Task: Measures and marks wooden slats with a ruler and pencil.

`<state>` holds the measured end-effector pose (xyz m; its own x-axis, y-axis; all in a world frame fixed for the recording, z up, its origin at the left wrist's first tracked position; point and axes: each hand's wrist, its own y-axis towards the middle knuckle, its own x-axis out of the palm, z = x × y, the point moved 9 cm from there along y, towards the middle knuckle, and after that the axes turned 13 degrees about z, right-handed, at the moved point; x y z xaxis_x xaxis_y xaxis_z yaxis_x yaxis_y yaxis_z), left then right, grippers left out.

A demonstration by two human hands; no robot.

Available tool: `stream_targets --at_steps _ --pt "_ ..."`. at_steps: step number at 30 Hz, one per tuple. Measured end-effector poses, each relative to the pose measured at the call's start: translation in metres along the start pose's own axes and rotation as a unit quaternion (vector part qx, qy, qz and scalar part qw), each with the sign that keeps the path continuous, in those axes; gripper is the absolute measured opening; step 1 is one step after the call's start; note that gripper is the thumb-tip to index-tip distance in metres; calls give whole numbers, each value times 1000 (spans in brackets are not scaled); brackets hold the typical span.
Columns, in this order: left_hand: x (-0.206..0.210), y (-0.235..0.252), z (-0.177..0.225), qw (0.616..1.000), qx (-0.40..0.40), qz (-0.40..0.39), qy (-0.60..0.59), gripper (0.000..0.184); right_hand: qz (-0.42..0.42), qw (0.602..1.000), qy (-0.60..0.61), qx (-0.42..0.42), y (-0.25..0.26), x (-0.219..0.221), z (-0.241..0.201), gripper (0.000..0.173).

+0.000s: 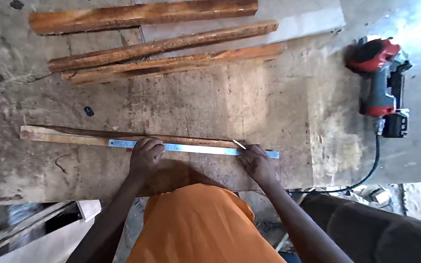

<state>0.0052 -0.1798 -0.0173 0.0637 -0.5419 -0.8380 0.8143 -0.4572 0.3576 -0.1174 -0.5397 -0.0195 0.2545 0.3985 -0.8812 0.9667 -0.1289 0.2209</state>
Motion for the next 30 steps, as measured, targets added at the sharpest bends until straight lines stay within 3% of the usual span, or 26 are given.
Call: stream_targets --at_steps 14,18,24,30 --pt "-1 -6 10 1000 13 24 -11 18 -56 997 -45 -31 2 10 -17 15" --pt "0 -11 13 1000 4 -6 -2 22 -62 996 -52 -36 0 11 -17 16" --pt "-5 -3 11 999 5 40 -18 18 -54 997 -45 -39 1 10 -17 16" --pt "-7 -18 20 999 -21 -4 35 22 -55 997 -36 -34 1 9 -16 16"
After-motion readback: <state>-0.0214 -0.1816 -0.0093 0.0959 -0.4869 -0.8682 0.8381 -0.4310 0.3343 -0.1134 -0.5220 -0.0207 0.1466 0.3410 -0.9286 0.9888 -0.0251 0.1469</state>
